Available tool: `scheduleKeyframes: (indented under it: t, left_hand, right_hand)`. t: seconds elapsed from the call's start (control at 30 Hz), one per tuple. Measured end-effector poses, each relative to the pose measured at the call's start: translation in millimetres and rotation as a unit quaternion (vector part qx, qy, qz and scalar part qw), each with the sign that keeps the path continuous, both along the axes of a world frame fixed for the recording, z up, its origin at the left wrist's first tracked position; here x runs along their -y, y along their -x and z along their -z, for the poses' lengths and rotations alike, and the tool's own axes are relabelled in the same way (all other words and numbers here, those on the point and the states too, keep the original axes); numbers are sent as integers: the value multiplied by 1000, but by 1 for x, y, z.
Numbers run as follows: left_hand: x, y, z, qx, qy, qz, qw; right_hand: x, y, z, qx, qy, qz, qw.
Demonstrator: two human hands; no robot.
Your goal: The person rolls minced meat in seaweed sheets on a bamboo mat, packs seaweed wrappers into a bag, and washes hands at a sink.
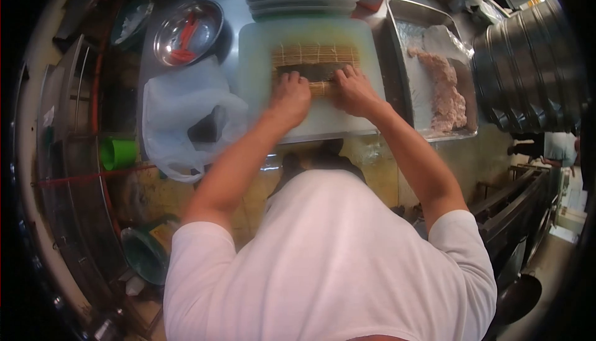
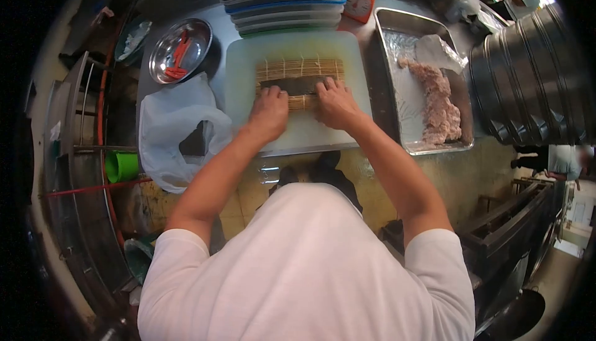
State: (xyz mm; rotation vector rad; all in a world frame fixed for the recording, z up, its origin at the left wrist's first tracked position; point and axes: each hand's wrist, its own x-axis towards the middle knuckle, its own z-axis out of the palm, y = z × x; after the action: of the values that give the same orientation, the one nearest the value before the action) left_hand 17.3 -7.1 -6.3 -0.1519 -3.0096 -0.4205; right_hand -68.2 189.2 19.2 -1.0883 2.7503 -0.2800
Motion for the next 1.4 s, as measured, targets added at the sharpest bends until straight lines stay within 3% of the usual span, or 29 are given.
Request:
scheduleKeyframes:
  t: [0.13,0.2,0.33,0.47,0.53,0.6,0.73,0.8,0.87,0.93,1.07,1.13,1.27,1.33,1.4]
  left_hand:
    - [13,-3,15,-46,-68,32,996]
    - [26,-6,12,-14,-76,38,996]
    - [12,-5,-1,18,-50,24,998]
    - [8,-5,4,-6,-90,26,996]
    - [34,-13,0,60,-125,27,990]
    - [47,-17,-7,46,-116,27,992]
    - [60,-22,-22,76,-147,6,986]
    - [62,-19,-23,74,-182,8,980]
    - [65,-14,-19,134,-186,3,973]
    - [64,-15,-18,120,-191,-4,974]
    - [65,-18,-15,96,-192,0,977]
    - [64,-20,-12,64,-199,3,978]
    - [62,-22,-7,2,-245,-13,969]
    - [57,-22,-22,4,-251,-17,968]
    - [56,-24,-34,8,-256,-21,966]
  right_hand:
    - [-4,9,14,-20,16,-63,998]
    - [-17,16,9,88,-14,-27,996]
    - [-10,8,17,-6,2,-42,999]
    - [0,7,17,8,8,-55,998]
    - [-21,19,14,77,2,-54,996]
    - [-39,29,11,109,25,-39,993]
    - [-52,38,-12,184,-62,12,981]
    - [-53,41,-11,277,31,69,958]
    - [-48,41,-14,299,28,137,944]
    - [-51,45,8,345,81,221,909]
    - [-55,39,20,349,174,220,894]
    - [-55,34,19,281,219,206,911]
    - [-51,35,8,262,211,182,924]
    - [-46,33,-4,211,288,79,931]
    - [-44,40,-19,275,250,112,922]
